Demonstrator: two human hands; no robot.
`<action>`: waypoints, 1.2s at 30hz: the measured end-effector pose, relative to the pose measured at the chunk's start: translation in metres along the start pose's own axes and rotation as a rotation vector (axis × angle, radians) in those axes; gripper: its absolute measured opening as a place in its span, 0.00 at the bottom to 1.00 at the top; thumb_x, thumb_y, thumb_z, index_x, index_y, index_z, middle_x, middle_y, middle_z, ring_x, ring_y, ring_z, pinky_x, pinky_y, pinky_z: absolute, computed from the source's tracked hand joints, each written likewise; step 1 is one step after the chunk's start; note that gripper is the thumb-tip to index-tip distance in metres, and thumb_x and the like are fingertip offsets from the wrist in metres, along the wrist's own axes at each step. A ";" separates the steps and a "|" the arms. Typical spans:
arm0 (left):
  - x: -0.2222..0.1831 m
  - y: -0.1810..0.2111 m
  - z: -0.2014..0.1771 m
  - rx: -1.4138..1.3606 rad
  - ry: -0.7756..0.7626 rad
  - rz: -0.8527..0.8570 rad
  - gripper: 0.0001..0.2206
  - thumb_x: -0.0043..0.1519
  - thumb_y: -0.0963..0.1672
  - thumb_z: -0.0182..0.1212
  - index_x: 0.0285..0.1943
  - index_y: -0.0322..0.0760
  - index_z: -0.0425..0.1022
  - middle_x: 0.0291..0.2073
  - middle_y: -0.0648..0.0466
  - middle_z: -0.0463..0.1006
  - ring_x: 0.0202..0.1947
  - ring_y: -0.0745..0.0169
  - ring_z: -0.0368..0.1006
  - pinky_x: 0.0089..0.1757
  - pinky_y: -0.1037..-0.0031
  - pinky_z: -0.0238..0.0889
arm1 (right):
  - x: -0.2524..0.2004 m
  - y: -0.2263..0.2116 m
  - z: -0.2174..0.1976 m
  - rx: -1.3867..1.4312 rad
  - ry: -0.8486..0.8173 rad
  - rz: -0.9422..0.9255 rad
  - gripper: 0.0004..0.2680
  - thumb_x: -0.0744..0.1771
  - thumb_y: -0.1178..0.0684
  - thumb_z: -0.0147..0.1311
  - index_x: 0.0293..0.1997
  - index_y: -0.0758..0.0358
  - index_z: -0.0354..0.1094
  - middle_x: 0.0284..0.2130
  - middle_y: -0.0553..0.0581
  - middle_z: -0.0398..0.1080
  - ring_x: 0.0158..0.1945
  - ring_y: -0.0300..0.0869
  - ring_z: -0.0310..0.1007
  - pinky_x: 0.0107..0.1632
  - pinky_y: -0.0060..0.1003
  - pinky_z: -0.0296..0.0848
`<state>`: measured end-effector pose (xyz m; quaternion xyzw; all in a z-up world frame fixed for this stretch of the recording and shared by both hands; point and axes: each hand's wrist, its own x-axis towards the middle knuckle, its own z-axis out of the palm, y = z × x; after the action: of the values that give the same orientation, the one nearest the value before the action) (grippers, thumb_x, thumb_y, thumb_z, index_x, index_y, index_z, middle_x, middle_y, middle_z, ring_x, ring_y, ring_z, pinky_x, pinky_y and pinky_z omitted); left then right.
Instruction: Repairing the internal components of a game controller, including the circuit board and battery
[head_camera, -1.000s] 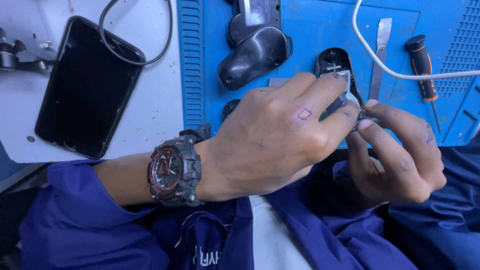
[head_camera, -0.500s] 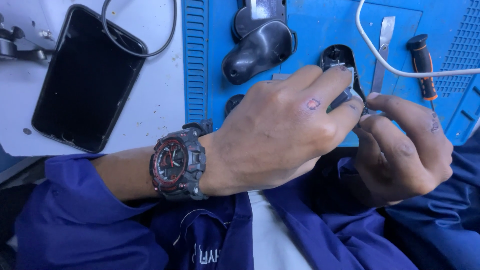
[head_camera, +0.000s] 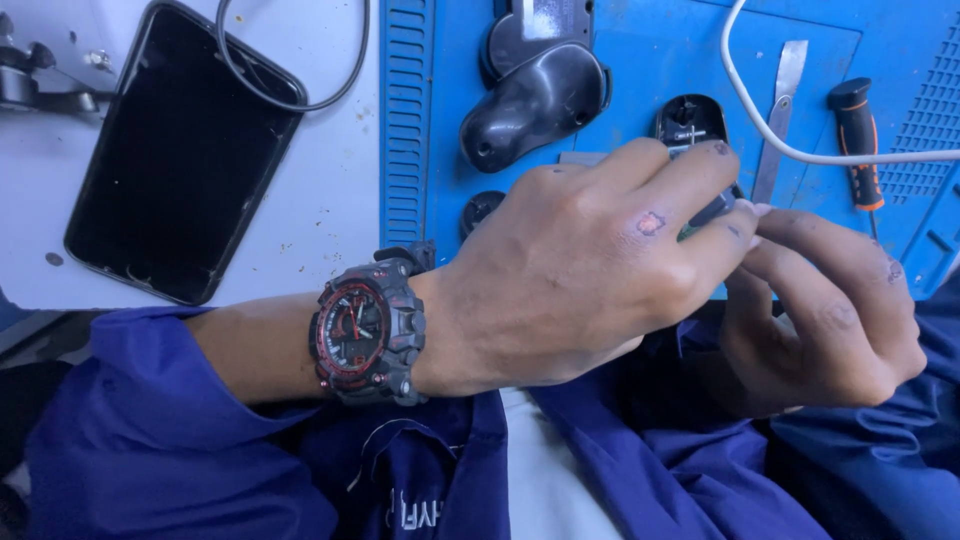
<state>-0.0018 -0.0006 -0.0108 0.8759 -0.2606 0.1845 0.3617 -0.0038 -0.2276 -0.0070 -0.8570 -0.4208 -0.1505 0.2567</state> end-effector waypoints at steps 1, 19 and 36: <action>0.000 0.000 0.000 -0.001 -0.002 -0.002 0.03 0.69 0.39 0.64 0.48 0.36 0.82 0.41 0.51 0.74 0.34 0.55 0.71 0.26 0.68 0.62 | -0.001 0.002 -0.003 0.002 -0.001 0.002 0.01 0.70 0.75 0.55 0.43 0.85 0.72 0.40 0.88 0.74 0.42 0.69 0.78 0.49 0.54 0.75; -0.001 0.006 0.002 0.045 -0.012 -0.013 0.04 0.71 0.40 0.59 0.43 0.39 0.79 0.39 0.54 0.72 0.35 0.56 0.69 0.29 0.68 0.62 | -0.004 -0.019 0.003 -0.070 0.142 0.142 0.04 0.68 0.70 0.68 0.41 0.79 0.76 0.38 0.80 0.77 0.40 0.62 0.78 0.47 0.50 0.70; -0.001 0.005 0.002 0.061 0.000 -0.027 0.03 0.69 0.40 0.59 0.42 0.40 0.76 0.36 0.55 0.70 0.35 0.57 0.69 0.26 0.68 0.59 | -0.002 -0.025 -0.003 -0.106 0.035 0.191 0.03 0.68 0.72 0.62 0.44 0.82 0.75 0.41 0.81 0.74 0.42 0.64 0.74 0.51 0.55 0.71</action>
<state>-0.0052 -0.0048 -0.0098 0.8900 -0.2430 0.1875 0.3371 -0.0252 -0.2180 0.0025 -0.9028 -0.3241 -0.1621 0.2314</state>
